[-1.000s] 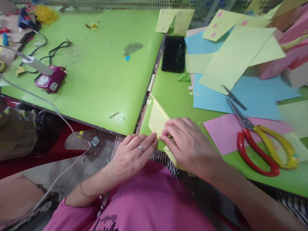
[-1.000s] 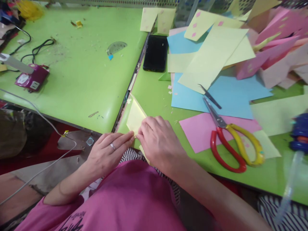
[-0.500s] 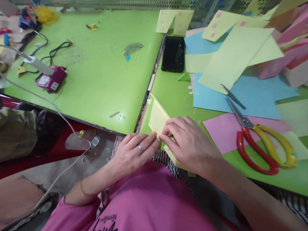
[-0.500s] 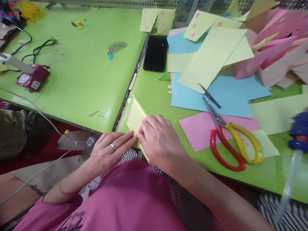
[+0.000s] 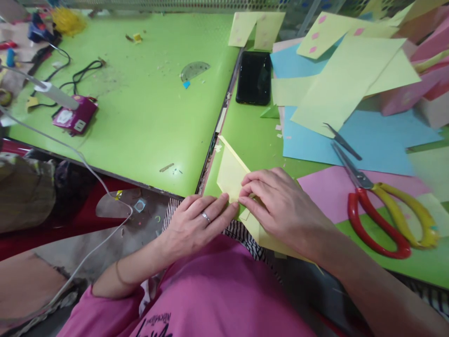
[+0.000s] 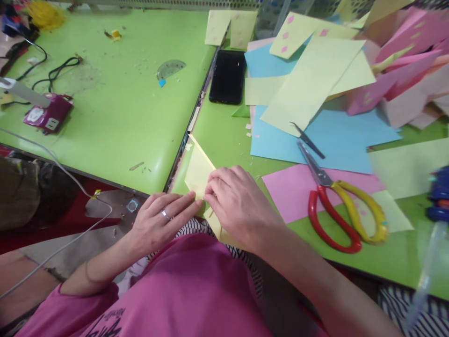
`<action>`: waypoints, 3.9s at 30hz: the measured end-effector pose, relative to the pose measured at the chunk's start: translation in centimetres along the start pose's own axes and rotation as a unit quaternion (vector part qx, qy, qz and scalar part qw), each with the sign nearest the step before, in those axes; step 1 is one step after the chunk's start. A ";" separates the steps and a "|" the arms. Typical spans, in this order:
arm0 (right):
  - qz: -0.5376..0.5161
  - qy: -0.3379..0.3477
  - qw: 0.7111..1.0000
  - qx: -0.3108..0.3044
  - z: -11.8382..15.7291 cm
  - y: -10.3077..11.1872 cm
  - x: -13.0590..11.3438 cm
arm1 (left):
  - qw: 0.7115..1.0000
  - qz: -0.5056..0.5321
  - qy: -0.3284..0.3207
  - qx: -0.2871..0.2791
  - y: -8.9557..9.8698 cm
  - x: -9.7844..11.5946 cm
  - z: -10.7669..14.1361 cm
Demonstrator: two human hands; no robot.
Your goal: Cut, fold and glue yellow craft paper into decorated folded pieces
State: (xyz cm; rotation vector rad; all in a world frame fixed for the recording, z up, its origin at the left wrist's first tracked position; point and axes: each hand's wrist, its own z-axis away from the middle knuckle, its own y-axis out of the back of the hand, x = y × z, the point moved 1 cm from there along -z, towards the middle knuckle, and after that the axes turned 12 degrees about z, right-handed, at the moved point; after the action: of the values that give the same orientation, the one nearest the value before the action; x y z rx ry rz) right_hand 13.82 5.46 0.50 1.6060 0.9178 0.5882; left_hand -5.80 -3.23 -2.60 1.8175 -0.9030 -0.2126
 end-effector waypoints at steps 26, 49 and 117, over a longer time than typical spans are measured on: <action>-0.009 -0.001 1.000 0.004 -0.1 0.6 1.3 | 0.998 -0.059 0.018 -0.014 -0.3 0.5 -0.4; -0.043 -0.080 0.994 -0.062 -0.2 0.4 1.1 | 0.997 -0.061 0.031 -0.020 -0.7 0.7 -0.1; -0.002 -0.018 0.994 -0.109 -1.4 1.3 1.1 | 0.998 -0.040 0.039 0.009 -0.9 0.8 -0.3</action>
State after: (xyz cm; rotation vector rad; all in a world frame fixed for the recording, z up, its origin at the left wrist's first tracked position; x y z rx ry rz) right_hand 13.65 7.05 1.94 1.4128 0.8019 0.6331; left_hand -4.65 -3.42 -3.09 1.8680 -0.7805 -0.1820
